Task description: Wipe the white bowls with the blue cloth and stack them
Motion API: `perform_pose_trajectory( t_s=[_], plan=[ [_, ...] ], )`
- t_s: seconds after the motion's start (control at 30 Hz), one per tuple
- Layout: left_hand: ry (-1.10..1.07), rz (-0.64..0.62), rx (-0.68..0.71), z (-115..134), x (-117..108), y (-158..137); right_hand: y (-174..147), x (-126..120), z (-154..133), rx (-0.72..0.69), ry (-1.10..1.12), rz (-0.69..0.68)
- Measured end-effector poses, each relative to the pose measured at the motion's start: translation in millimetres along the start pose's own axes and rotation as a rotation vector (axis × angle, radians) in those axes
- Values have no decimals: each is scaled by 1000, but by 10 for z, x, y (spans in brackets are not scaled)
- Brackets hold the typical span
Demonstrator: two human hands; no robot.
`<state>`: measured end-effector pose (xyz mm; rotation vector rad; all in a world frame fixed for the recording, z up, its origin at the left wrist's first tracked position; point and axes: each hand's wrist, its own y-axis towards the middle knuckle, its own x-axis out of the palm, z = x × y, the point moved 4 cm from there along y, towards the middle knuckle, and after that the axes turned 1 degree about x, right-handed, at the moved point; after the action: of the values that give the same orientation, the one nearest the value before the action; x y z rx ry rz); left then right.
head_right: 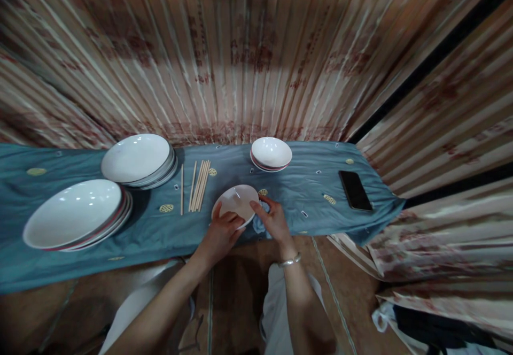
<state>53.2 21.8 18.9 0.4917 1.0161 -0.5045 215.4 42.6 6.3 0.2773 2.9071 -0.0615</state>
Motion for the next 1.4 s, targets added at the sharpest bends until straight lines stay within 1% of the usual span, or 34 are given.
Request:
perform_pose_trajectory(
  t_s=[0.1,0.17,0.27,0.37,0.43,0.47,0.53,0.6,0.63,0.7,0.8,0.87,0.93,1.07,1.23,1.4],
  plan=[
    [-21,-6,-14,-27,28,13,13,-38,81,54,39,-24],
    [-57,36,-20,-71,38,21,26,-62,145,82,69,-6],
    [-141,188,-19,-167,12,17,41,-90,207,115,132,36],
    [-266,405,-101,-315,-46,-20,50,-121,209,143,193,87],
    [-411,503,-207,-419,-54,-49,56,-150,188,148,216,125],
    [-509,526,-269,-461,-42,-58,61,-166,179,148,224,144],
    [-756,546,-390,-509,1,-59,74,-191,174,147,244,175],
    [-1017,556,-472,-496,39,-24,91,-214,190,150,273,213],
    [-1125,564,-493,-471,44,8,101,-224,201,150,285,235],
    [-1268,589,-508,-411,20,98,119,-242,218,141,307,283],
    [-1402,632,-525,-349,-51,273,150,-234,187,82,355,267],
    [-1457,649,-536,-333,-94,403,165,-229,138,30,392,250],
    [-1481,653,-528,-326,-132,538,173,-241,95,-1,424,274],
    [-1476,667,-473,-336,-178,791,191,-269,52,-10,461,329],
    [-1415,685,-441,-418,-162,1032,247,-270,26,-35,471,340],
    [-1326,656,-397,-492,-112,1250,362,-259,36,-59,452,353]
  ],
)
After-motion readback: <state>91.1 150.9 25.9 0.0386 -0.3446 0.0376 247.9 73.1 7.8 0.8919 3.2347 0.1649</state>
